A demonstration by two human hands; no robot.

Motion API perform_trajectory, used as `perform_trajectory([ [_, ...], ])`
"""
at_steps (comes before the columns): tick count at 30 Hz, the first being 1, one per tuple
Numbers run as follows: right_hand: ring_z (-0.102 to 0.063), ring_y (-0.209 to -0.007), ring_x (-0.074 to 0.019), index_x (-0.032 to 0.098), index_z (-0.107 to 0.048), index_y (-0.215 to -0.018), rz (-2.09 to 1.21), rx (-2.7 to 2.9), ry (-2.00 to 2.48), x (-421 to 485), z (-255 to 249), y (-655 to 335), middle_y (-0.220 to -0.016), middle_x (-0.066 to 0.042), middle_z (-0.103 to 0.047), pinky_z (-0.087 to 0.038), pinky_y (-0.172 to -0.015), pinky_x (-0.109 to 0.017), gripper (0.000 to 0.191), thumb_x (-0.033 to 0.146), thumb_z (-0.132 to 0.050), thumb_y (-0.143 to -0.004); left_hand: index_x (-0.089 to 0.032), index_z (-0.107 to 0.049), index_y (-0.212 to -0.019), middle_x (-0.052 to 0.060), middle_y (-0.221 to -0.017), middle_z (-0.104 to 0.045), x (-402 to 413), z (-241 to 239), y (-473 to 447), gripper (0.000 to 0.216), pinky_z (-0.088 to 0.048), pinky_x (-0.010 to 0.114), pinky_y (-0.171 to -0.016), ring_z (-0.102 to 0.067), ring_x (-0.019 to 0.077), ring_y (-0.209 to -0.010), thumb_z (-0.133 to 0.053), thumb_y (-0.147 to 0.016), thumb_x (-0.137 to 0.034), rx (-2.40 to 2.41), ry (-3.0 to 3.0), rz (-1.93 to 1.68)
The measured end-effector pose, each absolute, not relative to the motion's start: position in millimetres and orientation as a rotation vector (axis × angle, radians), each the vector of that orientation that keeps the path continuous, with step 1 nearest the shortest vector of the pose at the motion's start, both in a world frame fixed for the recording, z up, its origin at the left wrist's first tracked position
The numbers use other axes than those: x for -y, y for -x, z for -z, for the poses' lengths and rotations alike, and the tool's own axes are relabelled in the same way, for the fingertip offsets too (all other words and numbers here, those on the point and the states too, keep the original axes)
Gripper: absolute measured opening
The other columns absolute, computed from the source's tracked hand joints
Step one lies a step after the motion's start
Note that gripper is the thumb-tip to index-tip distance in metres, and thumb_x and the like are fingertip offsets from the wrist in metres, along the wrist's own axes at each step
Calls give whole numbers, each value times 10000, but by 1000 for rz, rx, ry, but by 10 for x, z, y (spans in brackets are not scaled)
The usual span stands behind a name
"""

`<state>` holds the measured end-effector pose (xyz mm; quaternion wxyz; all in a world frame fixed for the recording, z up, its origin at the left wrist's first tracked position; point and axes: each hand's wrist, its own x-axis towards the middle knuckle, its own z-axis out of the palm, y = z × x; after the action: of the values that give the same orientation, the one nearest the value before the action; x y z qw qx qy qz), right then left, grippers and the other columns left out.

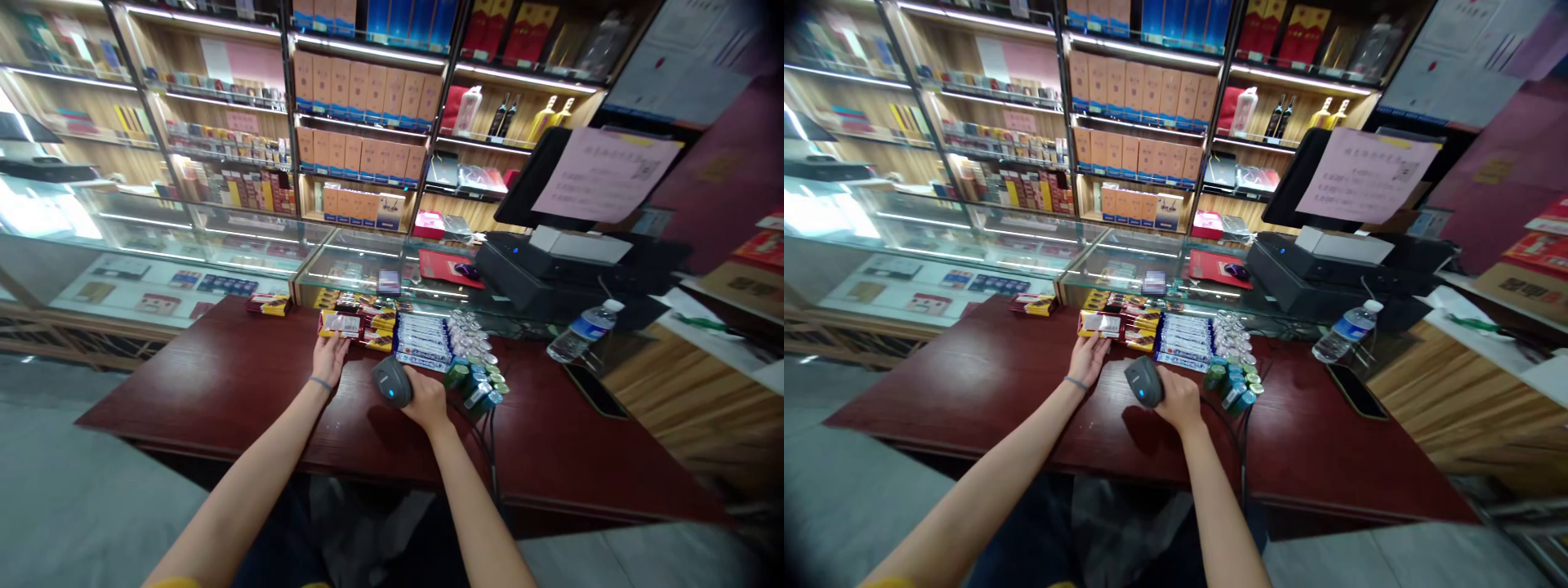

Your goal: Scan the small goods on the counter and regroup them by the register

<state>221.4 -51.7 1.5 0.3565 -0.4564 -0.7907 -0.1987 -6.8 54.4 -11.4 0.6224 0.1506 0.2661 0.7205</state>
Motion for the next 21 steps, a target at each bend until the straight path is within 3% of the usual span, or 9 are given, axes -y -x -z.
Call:
perform_trajectory([
  [9, -658, -669, -182, 136, -610, -1042, 435, 2121, 1139, 527, 11, -2182, -812, -67, -714, -441, -620, -279, 317, 255, -531, -758, -214, -620, -970, 23, -1056, -683, -503, 99, 62, 212, -502, 366, -1010, -665, 124, -991, -699, -804, -108, -582, -435, -1671],
  [14, -653, -664, -186, 110, -596, -1111, 449, 2109, 1118, 524, 25, -2208, -813, -74, -707, -451, -621, -281, 395, 257, -537, -749, -214, -612, -972, 2, -934, -694, -538, 126, 69, 221, -507, 360, -987, -678, 105, -880, -706, -794, -121, -622, -364, -1650],
  [21, -658, -680, -190, 113, -598, -1135, 511, 2092, 1119, 521, 33, -2237, -819, -76, -707, -472, -628, -283, 398, 252, -520, -770, -217, -603, -969, 0, -926, -696, -538, 168, 76, 255, -494, 361, -990, -679, 106, -867, -743, -765, -154, -615, -382, -1651],
])
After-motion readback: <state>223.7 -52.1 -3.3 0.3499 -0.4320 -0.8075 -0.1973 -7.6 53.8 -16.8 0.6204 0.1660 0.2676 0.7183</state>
